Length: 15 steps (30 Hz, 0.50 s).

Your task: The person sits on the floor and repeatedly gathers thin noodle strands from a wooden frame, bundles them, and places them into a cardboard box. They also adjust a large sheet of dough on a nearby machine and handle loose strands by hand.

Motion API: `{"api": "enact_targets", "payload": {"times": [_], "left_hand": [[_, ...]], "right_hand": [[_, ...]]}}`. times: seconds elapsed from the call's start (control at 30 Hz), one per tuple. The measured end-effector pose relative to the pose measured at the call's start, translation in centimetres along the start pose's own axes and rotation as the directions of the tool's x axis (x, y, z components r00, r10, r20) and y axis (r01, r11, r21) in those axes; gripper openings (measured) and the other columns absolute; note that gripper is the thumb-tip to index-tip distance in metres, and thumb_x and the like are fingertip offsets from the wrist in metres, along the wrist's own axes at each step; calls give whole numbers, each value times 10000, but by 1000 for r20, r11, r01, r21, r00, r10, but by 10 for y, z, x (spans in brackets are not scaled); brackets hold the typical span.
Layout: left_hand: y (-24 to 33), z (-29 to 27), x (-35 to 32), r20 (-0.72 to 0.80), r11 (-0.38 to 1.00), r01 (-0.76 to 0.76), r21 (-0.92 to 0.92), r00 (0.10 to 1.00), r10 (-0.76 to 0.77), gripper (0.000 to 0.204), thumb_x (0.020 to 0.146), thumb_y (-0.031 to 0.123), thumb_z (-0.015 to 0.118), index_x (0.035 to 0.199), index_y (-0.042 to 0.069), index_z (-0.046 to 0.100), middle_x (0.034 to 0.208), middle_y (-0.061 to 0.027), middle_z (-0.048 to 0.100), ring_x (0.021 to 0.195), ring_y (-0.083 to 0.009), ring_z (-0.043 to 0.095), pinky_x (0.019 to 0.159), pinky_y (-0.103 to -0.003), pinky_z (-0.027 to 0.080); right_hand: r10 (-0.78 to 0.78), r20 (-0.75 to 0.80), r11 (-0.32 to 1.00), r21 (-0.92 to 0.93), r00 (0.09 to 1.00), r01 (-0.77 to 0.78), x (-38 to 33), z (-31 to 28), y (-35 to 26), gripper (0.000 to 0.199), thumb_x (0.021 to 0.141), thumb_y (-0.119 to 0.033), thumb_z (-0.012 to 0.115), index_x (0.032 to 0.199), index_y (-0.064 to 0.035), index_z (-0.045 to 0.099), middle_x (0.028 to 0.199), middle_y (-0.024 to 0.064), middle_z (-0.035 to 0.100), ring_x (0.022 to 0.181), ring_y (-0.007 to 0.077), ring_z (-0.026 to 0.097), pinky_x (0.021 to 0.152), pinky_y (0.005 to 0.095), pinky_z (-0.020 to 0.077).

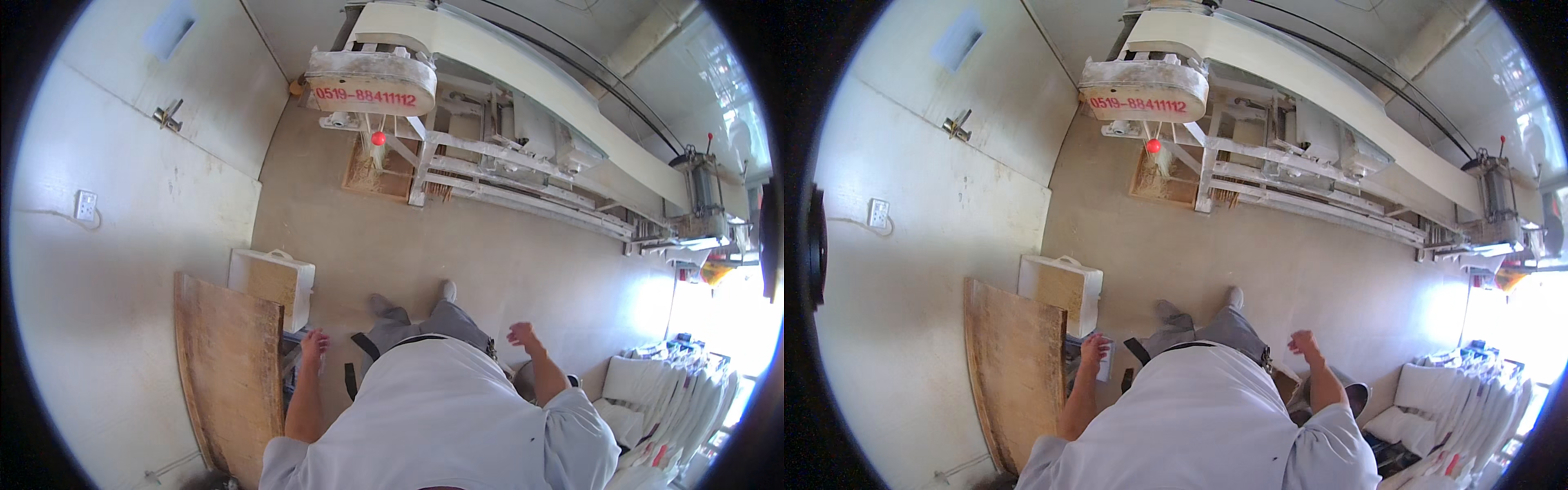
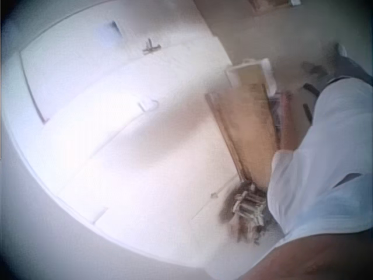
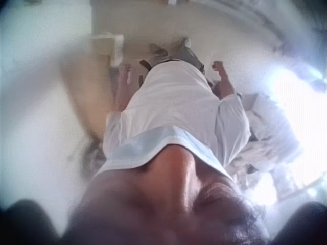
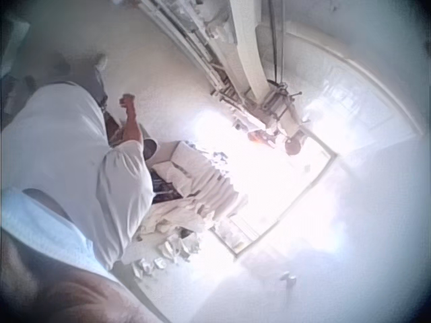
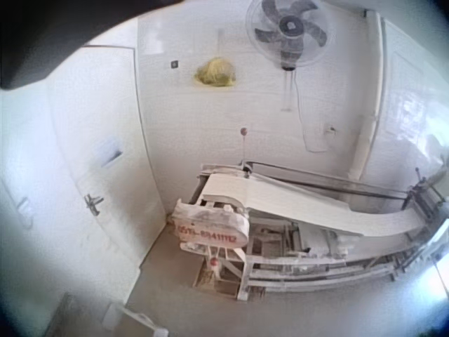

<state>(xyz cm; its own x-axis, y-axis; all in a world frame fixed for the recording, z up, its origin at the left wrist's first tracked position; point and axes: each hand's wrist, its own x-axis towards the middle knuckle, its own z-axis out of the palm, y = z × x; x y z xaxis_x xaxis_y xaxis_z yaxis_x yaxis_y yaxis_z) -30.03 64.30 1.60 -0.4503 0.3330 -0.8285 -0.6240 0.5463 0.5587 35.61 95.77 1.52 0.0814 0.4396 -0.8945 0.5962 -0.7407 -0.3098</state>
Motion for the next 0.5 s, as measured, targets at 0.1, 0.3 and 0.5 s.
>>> {"api": "enact_targets", "payload": {"times": [0.1, 0.3, 0.5], "left_hand": [[34, 3, 23, 42, 999, 4, 32, 999, -6, 247, 976, 302, 640, 1130, 109, 625, 875, -63, 684, 682, -151, 649, 535, -268, 475], [44, 70, 33, 210, 986, 12, 166, 977, -47, 205, 980, 303, 652, 1101, 138, 661, 869, -45, 692, 695, -136, 647, 550, -266, 488], [41, 122, 9, 281, 940, -79, 331, 960, -18, 170, 976, 311, 663, 1043, 156, 681, 876, -26, 712, 713, -124, 645, 584, -286, 494]], "right_hand": [[135, 45, 972, 189, 990, -141, -30, 40, 52, 206, 963, -245, 608, 1027, -61, 675, 872, 140, 742, 709, 225, 709, 605, 385, 590], [-16, -58, 950, 310, 998, 33, -71, 103, 80, 262, 958, -249, 597, 994, -21, 721, 816, 107, 720, 682, 192, 697, 576, 340, 580], [-103, -33, 925, 364, 994, 108, -80, 116, 84, 284, 980, -248, 613, 1119, -19, 708, 853, 118, 734, 702, 209, 717, 596, 347, 599]]}}
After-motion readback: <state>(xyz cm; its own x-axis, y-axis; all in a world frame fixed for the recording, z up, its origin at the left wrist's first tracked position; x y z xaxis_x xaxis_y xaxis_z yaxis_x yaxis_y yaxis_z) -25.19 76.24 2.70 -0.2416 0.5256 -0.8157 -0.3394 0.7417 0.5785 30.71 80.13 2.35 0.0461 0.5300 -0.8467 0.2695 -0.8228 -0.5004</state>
